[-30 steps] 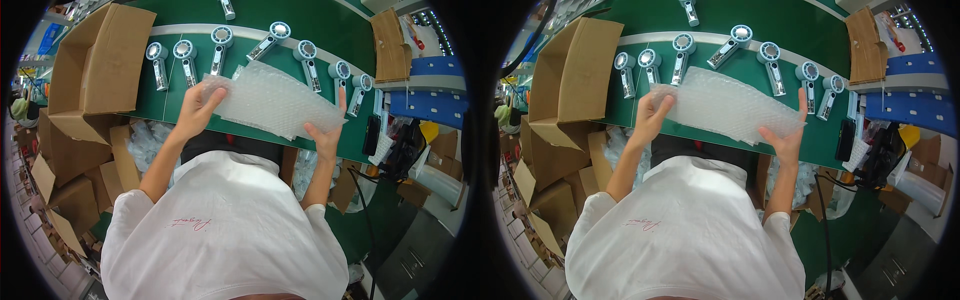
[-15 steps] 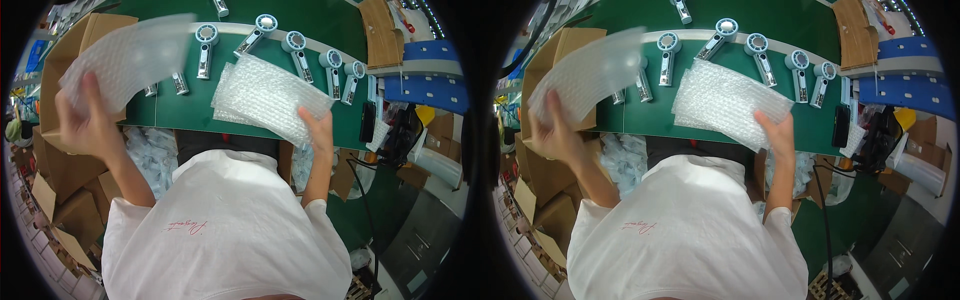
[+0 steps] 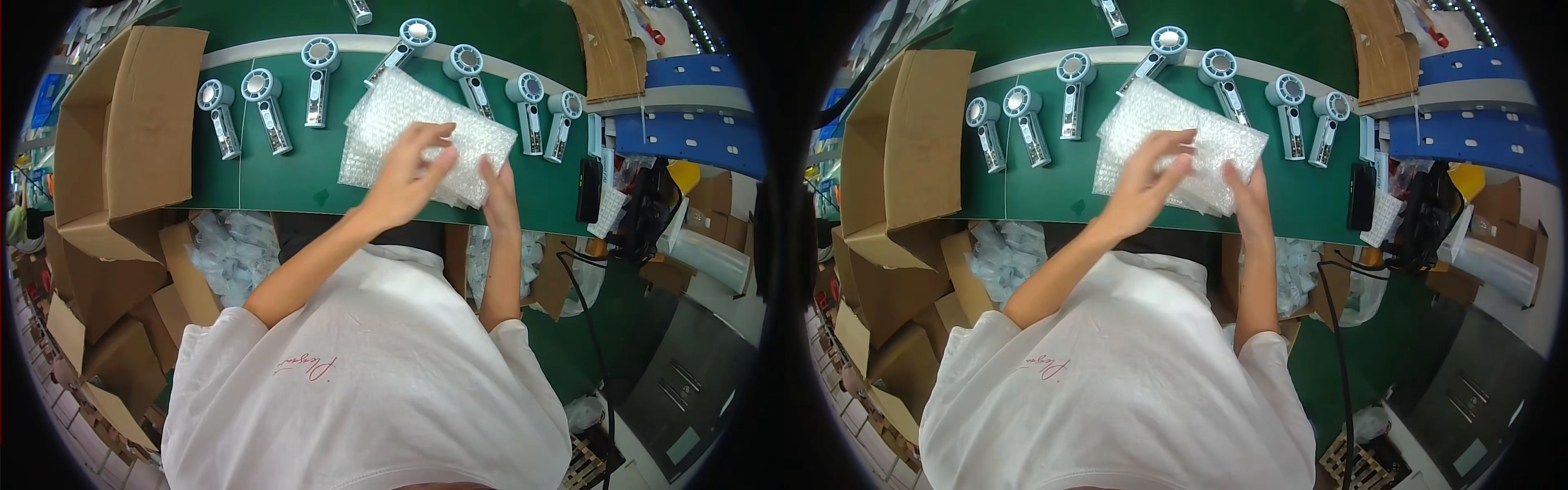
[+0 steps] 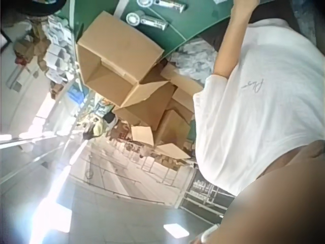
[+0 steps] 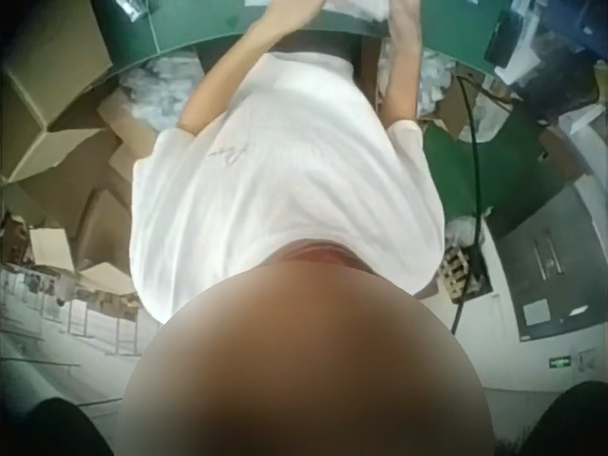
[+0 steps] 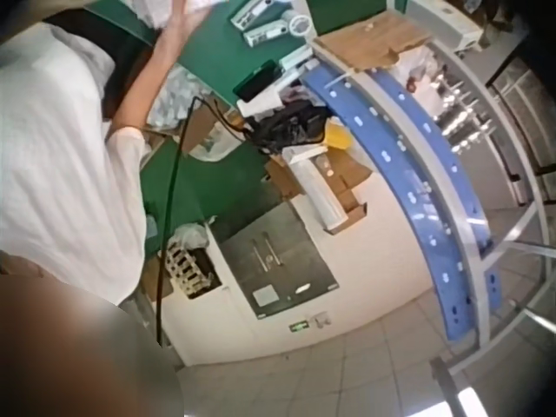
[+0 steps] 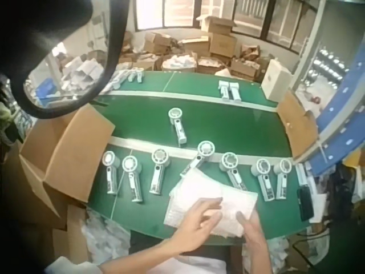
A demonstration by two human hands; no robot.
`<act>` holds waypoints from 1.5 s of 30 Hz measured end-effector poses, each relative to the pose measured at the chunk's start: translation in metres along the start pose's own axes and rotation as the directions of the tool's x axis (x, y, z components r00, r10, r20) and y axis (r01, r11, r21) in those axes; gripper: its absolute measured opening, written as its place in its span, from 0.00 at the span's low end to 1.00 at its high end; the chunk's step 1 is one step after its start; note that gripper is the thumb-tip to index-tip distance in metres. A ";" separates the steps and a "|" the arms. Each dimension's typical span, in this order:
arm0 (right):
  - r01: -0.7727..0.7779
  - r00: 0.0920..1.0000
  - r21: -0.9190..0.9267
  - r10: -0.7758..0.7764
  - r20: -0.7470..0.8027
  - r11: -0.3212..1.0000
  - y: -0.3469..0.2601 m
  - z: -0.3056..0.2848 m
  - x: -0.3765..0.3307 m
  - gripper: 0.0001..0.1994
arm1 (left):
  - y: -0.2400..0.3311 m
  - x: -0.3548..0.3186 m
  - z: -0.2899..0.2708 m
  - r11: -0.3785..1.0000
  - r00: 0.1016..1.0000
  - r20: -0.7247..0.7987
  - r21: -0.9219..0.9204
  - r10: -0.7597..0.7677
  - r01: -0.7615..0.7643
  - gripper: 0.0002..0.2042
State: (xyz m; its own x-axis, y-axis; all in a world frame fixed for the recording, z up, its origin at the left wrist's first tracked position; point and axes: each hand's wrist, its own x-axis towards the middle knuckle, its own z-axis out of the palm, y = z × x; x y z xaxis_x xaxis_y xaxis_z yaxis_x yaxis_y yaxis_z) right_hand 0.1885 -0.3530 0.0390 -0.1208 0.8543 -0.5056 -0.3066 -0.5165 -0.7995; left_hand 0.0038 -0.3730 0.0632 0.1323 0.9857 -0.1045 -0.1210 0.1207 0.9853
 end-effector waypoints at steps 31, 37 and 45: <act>0.317 0.948 -0.429 -0.277 0.153 0.846 0.025 -0.022 -0.021 0.51 | 0.014 -0.028 -0.115 0.985 0.987 0.162 0.168 0.003 -0.030 0.38; 0.713 0.680 -0.601 -0.565 0.467 0.360 0.019 -0.010 -0.013 0.50 | 0.021 -0.026 -0.125 0.868 0.956 0.190 0.409 0.223 -0.283 0.49; 0.695 0.710 -0.463 -0.629 0.318 0.551 0.059 -0.011 0.012 0.50 | -0.025 -0.021 -0.126 0.879 0.974 0.052 0.423 0.219 -0.220 0.54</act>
State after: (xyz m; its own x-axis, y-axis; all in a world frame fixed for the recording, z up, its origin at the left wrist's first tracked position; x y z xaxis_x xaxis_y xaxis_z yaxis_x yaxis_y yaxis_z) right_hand 0.1796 -0.3743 -0.0180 -0.1929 0.9497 0.2465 0.1844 0.2819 -0.9416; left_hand -0.1198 -0.3816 0.0234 0.1536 0.9808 0.1205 0.2806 -0.1602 0.9464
